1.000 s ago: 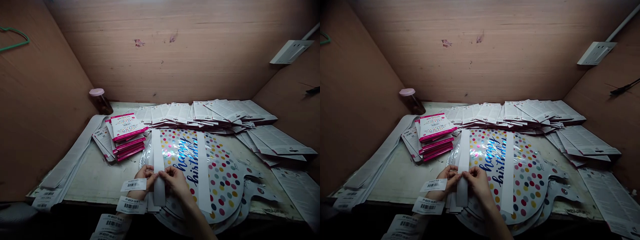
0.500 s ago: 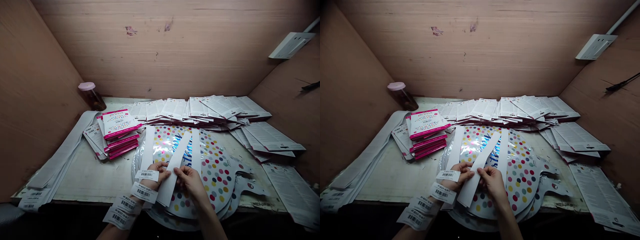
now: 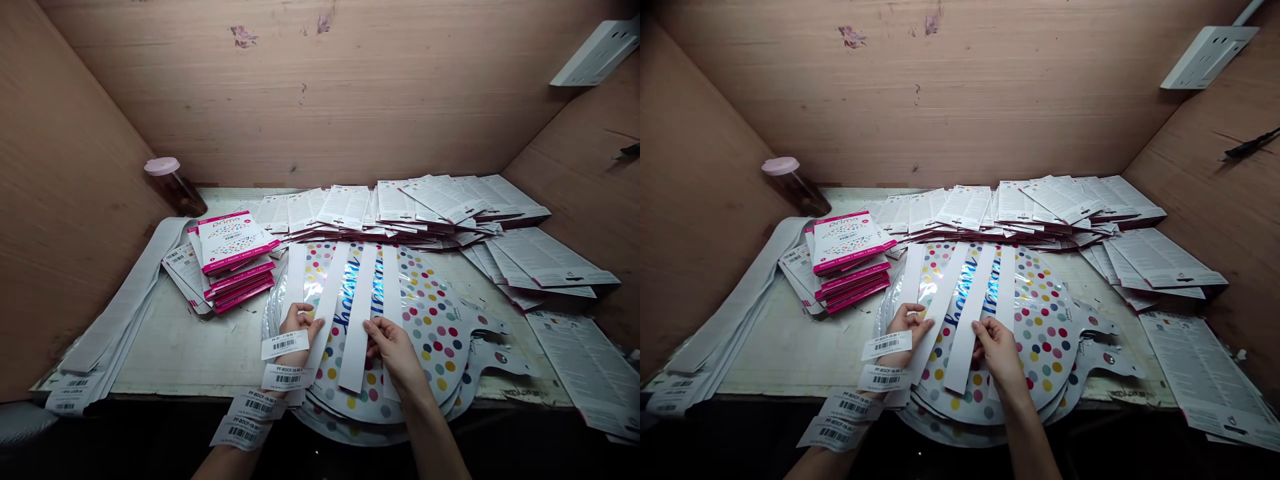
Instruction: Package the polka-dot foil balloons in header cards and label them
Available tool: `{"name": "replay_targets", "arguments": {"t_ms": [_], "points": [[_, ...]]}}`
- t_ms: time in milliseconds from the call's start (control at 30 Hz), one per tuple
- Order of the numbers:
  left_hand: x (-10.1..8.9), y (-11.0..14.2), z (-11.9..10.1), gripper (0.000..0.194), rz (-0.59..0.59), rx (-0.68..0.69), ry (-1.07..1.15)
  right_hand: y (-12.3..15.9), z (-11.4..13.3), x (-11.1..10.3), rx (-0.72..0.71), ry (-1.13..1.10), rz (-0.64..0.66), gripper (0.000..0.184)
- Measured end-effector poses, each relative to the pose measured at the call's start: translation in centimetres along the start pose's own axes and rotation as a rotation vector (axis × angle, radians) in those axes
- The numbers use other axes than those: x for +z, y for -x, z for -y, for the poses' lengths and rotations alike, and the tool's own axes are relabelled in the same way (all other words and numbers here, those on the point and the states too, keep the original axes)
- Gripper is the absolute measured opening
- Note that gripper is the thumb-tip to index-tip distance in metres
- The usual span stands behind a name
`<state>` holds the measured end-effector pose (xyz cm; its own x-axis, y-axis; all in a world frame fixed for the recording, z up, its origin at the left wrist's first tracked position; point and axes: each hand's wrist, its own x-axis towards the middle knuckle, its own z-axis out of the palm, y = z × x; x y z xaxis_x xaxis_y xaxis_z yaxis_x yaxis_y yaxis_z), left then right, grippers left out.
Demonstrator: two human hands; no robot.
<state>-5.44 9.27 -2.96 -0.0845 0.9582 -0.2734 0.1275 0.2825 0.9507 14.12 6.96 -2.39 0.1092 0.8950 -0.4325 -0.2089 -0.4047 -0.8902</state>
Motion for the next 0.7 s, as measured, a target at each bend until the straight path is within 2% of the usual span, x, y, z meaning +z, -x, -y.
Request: {"name": "replay_targets", "arguments": {"t_ms": [67,133,167,200,233,300,367,500,700], "points": [[-0.5,0.6,-1.0,0.044,-0.089,0.076,-0.165,0.1,-0.1,-0.3,0.015,-0.023,0.008,0.048],[-0.4,1.5,-2.1,0.04,-0.192,0.227,-0.343,0.2,-0.2,-0.4,0.02,-0.045,0.022,0.048],[-0.1,2.0,-2.6,0.037,-0.209,0.296,-0.391,0.2,-0.3,-0.5,0.02,-0.056,0.035,0.047],[0.4,2.5,-2.8,0.034,-0.174,0.325,-0.383,0.3,-0.2,-0.4,0.016,-0.069,0.051,0.047],[0.9,2.7,-2.9,0.034,-0.08,0.297,-0.318,0.4,-0.2,-0.4,0.009,-0.082,0.066,0.046],[2.0,2.8,-2.6,0.041,0.189,0.123,-0.079,0.6,-0.1,-0.3,0.0,-0.106,0.094,0.045],[2.9,2.4,-1.9,0.053,0.349,-0.039,0.142,0.8,0.1,-0.3,0.013,-0.118,0.109,0.045],[3.4,2.0,-1.5,0.048,0.392,-0.146,0.275,1.4,0.5,-0.3,0.106,-0.18,0.163,0.045],[2.9,3.2,-4.1,0.044,0.496,-0.264,0.469,2.1,1.1,0.0,0.14,-0.456,0.233,0.037]]}}
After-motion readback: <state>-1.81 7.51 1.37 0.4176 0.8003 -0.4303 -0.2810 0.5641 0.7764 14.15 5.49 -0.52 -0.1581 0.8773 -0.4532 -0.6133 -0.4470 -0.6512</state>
